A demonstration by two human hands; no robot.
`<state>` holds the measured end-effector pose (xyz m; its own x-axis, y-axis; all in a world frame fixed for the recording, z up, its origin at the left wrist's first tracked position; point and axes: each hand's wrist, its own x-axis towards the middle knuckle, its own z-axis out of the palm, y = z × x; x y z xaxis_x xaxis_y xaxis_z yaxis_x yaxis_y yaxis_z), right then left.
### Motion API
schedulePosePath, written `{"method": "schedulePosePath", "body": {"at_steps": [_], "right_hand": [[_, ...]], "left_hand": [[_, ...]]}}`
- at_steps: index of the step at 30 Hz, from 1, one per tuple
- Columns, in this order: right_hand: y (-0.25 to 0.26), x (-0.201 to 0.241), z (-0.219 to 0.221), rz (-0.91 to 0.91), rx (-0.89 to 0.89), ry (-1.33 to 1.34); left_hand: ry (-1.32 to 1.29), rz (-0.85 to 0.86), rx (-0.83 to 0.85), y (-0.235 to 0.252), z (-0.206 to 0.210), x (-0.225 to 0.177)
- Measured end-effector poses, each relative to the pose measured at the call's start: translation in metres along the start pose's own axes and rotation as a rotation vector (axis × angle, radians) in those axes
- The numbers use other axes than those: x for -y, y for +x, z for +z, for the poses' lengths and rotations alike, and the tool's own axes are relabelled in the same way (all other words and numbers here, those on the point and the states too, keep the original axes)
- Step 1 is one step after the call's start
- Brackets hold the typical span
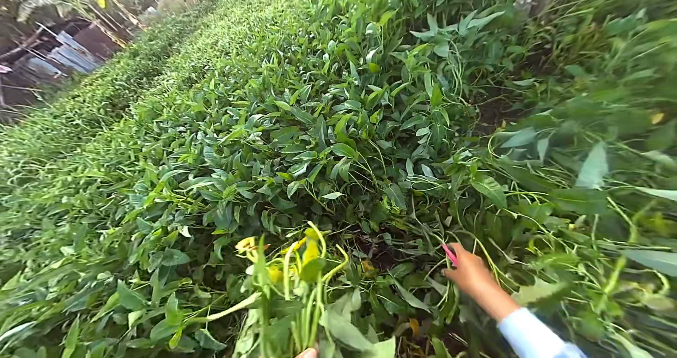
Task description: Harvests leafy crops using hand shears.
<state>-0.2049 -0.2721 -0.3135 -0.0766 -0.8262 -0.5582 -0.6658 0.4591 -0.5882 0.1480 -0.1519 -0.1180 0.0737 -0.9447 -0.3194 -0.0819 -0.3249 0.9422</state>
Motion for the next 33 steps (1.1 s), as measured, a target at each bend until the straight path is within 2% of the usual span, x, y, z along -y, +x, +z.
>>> {"method": "schedulePosePath", "body": {"at_steps": [4, 8, 12, 14, 16, 19, 20, 22, 25, 27, 28, 31, 33], "right_hand": [[-0.045, -0.004, 0.022, -0.231, -0.125, 0.156], [-0.086, 0.025, 0.024, -0.386, -0.03, 0.219], [-0.119, 0.053, 0.047, -0.459, 0.156, 0.281], [-0.125, 0.057, 0.063, -0.563, 0.155, 0.29], [-0.124, 0.058, 0.067, -0.666, 0.202, 0.272], [-0.114, 0.061, 0.051, -0.764, 0.393, 0.253], [-0.106, 0.062, 0.041, -0.759, 0.423, 0.269], [-0.081, 0.07, 0.017, -0.594, 0.331, 0.271], [-0.014, 0.089, -0.009, -0.279, 0.246, -0.011], [0.032, 0.104, 0.002, -0.164, 0.282, -0.185], [0.048, 0.114, 0.014, -0.17, 0.287, -0.228], [0.057, 0.146, 0.046, -0.199, 0.363, -0.296], [0.054, 0.154, 0.047, -0.116, 0.414, -0.361]], "left_hand": [[0.033, -0.068, -0.13, 0.017, 0.044, 0.011], [0.085, -0.143, -0.229, 0.05, 0.088, 0.027], [0.379, -0.247, -0.096, 0.103, 0.11, 0.075], [0.462, -0.338, 0.041, 0.122, 0.123, 0.092], [0.417, -0.467, 0.162, 0.127, 0.132, 0.09], [0.306, -0.474, 0.138, 0.117, 0.114, 0.093], [0.27, -0.452, 0.103, 0.111, 0.103, 0.093], [0.194, -0.439, 0.046, 0.102, 0.078, 0.093], [0.167, -0.454, 0.026, 0.093, 0.053, 0.094], [0.159, -0.445, 0.023, 0.092, 0.054, 0.093], [0.154, -0.438, 0.022, 0.092, 0.058, 0.093], [0.126, -0.449, 0.017, 0.088, 0.066, 0.089], [0.12, -0.443, 0.047, 0.086, 0.066, 0.086]]}}
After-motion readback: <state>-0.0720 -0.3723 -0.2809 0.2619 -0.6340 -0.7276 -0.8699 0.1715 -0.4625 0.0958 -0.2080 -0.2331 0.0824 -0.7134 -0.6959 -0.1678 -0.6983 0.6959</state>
